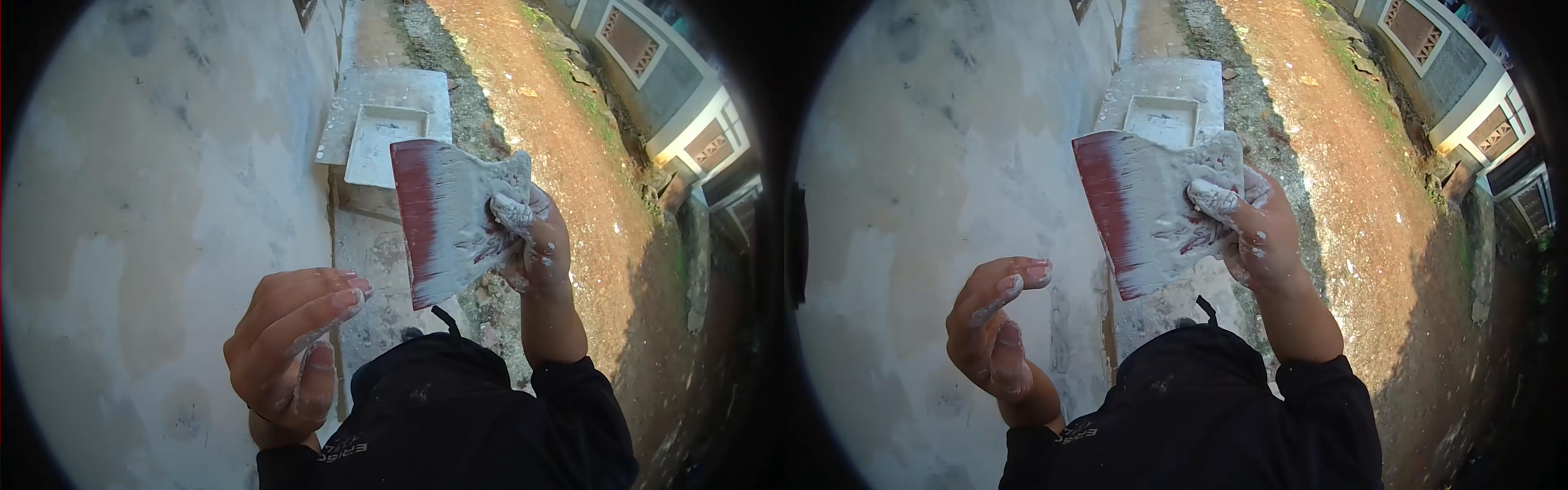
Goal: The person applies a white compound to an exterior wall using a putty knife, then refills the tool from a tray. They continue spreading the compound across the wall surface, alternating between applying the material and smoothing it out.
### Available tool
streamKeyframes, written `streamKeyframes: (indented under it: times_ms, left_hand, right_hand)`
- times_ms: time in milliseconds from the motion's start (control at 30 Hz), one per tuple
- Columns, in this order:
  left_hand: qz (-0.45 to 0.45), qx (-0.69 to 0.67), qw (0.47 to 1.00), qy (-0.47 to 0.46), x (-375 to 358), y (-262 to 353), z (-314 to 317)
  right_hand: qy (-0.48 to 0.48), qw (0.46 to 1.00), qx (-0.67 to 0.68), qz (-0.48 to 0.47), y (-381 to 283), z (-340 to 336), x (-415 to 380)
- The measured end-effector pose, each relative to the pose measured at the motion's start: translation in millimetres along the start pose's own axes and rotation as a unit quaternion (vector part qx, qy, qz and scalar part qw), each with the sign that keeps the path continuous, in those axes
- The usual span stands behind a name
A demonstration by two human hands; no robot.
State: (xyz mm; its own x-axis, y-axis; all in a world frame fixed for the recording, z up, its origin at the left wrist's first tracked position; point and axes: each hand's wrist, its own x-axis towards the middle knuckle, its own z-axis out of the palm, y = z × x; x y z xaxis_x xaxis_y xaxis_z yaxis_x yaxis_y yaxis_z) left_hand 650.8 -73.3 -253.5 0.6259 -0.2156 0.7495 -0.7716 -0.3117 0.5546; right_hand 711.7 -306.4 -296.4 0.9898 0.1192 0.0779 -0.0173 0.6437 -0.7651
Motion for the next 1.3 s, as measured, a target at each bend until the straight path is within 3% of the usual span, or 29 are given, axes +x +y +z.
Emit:
streamKeyframes:
  times_ms: [200, 400, 433, 467, 500, 667, 800, 900, 933, 1033, 1067, 1167, 1200, 1267, 1300]
  left_hand:
    - [-0.044, -0.120, 0.991, -0.042, 44.4, -99.9, 52.9]
    - [-0.079, -0.191, 0.976, -0.074, 90.8, -303.7, 86.2]
    - [-0.071, -0.188, 0.978, -0.056, 98.0, -242.1, 78.1]
    - [-0.097, -0.197, 0.973, -0.067, 102.5, -321.7, 87.4]
    - [-0.101, -0.211, 0.969, -0.076, 108.7, -351.6, 89.8]
    - [-0.194, -0.137, 0.968, -0.078, 137.8, -440.0, 79.8]
    - [-0.281, -0.124, 0.949, -0.076, 128.7, -534.7, 85.9]
    - [-0.358, -0.125, 0.920, -0.095, 105.1, -574.1, 97.5]
    - [-0.391, -0.120, 0.907, -0.103, 93.0, -590.1, 103.1]
    - [-0.433, -0.103, 0.891, -0.088, 64.2, -626.6, 117.5]
    - [-0.443, -0.087, 0.886, -0.102, 56.7, -633.7, 119.7]
    - [-0.479, -0.095, 0.866, -0.110, 29.9, -651.3, 131.4]
    - [-0.497, -0.102, 0.856, -0.104, 21.8, -657.4, 137.2]
    - [-0.492, -0.105, 0.858, -0.106, 12.8, -668.5, 146.2]
    - [-0.499, -0.105, 0.851, -0.125, 9.6, -672.7, 149.4]
  right_hand:
    - [0.165, 0.986, -0.013, -0.033, 0.7, -71.0, 29.9]
    - [0.287, 0.957, -0.037, 0.002, 82.0, -124.6, 173.6]
    - [0.279, 0.959, -0.051, -0.004, 37.5, -98.2, 134.9]
    - [0.306, 0.951, -0.048, 0.003, 79.3, -121.5, 189.4]
    - [0.295, 0.954, -0.042, 0.014, 86.4, -127.0, 210.2]
    - [0.282, 0.957, -0.031, 0.056, 96.9, -114.2, 288.1]
    - [0.321, 0.926, -0.148, 0.134, 159.5, -159.3, 367.3]
    - [0.342, 0.872, -0.304, 0.174, 199.7, -197.5, 414.7]
    - [0.337, 0.871, -0.306, 0.185, 218.8, -216.2, 429.2]
    - [0.238, 0.792, -0.542, 0.147, 269.6, -276.8, 475.2]
    - [0.239, 0.793, -0.538, 0.156, 283.9, -290.8, 487.8]
    - [0.059, 0.589, -0.801, 0.089, 312.1, -294.8, 525.5]
    - [0.061, 0.588, -0.802, 0.090, 326.9, -300.3, 531.1]
    - [-0.075, 0.589, -0.803, -0.048, 354.5, -319.5, 537.5]
    - [-0.077, 0.587, -0.805, -0.048, 365.5, -327.4, 540.6]
